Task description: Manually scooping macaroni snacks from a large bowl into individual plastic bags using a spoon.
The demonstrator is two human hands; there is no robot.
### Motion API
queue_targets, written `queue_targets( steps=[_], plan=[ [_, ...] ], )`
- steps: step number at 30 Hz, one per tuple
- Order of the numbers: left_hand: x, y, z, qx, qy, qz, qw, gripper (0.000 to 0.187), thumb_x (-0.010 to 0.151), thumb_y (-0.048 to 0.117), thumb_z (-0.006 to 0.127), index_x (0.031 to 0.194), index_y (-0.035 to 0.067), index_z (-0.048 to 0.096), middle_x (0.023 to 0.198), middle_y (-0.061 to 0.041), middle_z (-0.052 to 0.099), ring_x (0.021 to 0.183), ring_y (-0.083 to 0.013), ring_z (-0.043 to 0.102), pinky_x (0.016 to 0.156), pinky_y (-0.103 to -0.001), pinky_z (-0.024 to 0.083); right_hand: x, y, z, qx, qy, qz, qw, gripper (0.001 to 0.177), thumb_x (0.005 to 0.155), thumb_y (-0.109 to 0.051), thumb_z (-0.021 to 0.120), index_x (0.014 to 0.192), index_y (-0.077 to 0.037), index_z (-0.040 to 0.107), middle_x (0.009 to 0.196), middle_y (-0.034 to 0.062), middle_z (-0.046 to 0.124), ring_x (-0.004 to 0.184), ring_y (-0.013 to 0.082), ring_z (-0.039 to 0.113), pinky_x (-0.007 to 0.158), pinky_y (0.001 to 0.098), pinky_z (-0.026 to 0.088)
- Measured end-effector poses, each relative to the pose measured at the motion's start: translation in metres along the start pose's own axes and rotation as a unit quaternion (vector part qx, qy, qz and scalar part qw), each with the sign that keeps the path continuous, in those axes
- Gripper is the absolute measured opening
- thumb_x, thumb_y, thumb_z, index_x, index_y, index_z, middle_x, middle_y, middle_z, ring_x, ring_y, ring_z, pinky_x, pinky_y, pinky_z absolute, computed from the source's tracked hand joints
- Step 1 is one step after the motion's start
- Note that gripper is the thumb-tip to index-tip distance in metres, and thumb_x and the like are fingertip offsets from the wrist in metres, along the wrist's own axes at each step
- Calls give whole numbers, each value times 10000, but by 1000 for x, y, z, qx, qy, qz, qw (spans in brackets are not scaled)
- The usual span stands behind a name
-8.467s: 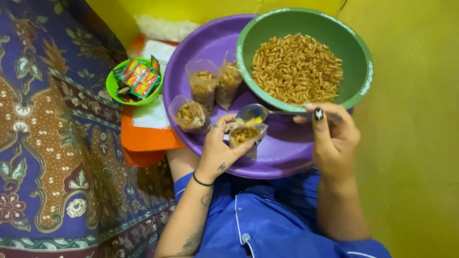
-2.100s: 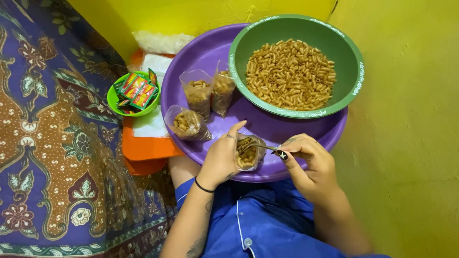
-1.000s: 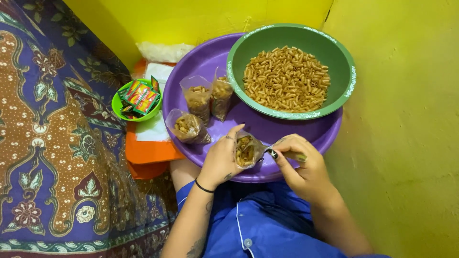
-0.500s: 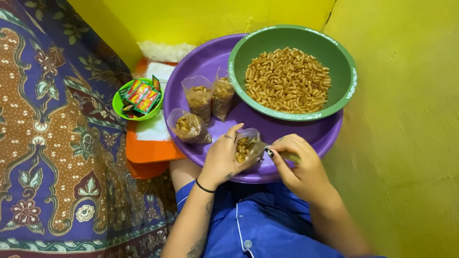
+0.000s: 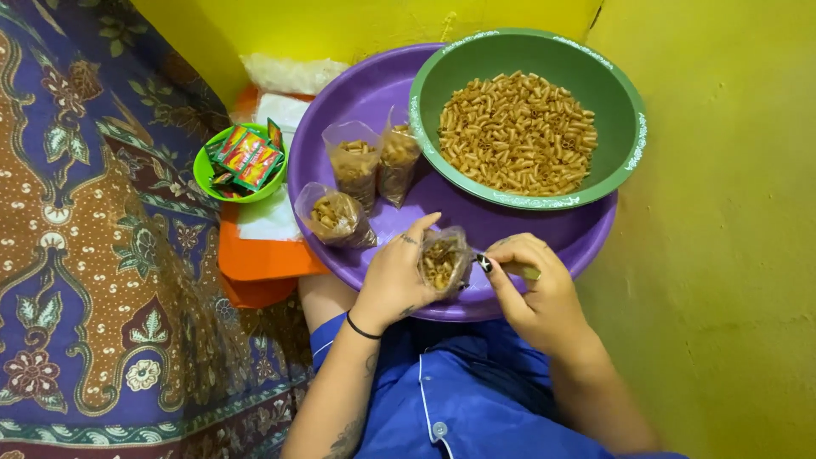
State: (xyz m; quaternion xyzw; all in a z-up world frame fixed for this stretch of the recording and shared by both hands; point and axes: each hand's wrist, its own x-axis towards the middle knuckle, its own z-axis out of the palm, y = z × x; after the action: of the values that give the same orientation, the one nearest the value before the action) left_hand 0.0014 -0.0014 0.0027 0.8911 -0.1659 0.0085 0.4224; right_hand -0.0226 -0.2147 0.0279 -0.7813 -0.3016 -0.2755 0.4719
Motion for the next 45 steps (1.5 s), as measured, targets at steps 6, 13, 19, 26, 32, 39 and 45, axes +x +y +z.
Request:
queue_targets(
  steps=[6, 13, 19, 26, 32, 39, 45],
  plan=[
    [0, 6, -4, -35, -27, -2, 999, 1008, 604, 134, 809, 1523, 114, 395, 1201, -240, 693, 1193, -483, 606, 1024, -571, 454, 1, -2, -7, 1, 44, -30, 999, 40, 946, 5, 697, 909, 21, 702, 853, 166, 701, 821, 403, 699, 811, 473, 563],
    [-4, 7, -1, -13, 35, -5, 999, 955, 588, 152, 814, 1471, 64, 460, 1080, -213, 712, 1091, -454, 652, 956, -563, 479, -3, 2, -1, 3, 23, -41, 999, 44, 930, 11, 706, 893, 28, 693, 838, 163, 706, 822, 412, 714, 789, 487, 571],
    [-4, 1, 4, -34, 3, 37, 999, 1010, 580, 139, 837, 1501, 87, 428, 1146, -161, 729, 1137, -435, 645, 995, -567, 480, 1, -10, -13, 63, 42, -27, 997, 81, 940, 0, 674, 872, 39, 692, 808, 176, 687, 780, 400, 699, 787, 486, 563],
    [-4, -9, 10, -26, 78, 23, 996, 935, 562, 221, 860, 1425, 117, 516, 1087, -116, 730, 1082, -368, 672, 952, -518, 510, 1, 13, -7, 70, 49, -37, 996, 104, 932, 14, 685, 832, 43, 680, 778, 182, 680, 756, 391, 693, 749, 456, 565],
    [0, -5, 7, -16, 57, 69, 996, 1112, 468, 182, 903, 1463, 38, 428, 1247, -165, 685, 1182, -404, 615, 1037, -536, 464, 32, 66, -19, 127, 177, 39, 975, 181, 1096, -69, 580, 927, -10, 605, 811, 118, 647, 776, 232, 641, 790, 369, 532],
    [0, -4, 5, -2, 37, 60, 997, 1117, 482, 134, 878, 1482, 19, 393, 1279, -176, 667, 1203, -407, 597, 1041, -536, 447, 98, 161, -25, -57, 163, 36, 984, 114, 1129, -11, 611, 1064, 27, 696, 891, 192, 683, 883, 266, 657, 835, 432, 524],
    [0, -8, 5, -3, 19, 47, 999, 1062, 554, 153, 868, 1493, 19, 391, 1252, -174, 686, 1204, -413, 603, 1039, -533, 447, 91, 205, -14, -146, 88, 190, 967, 103, 1071, -120, 657, 1094, -83, 750, 898, 138, 742, 922, 366, 698, 857, 489, 507]
  ],
)
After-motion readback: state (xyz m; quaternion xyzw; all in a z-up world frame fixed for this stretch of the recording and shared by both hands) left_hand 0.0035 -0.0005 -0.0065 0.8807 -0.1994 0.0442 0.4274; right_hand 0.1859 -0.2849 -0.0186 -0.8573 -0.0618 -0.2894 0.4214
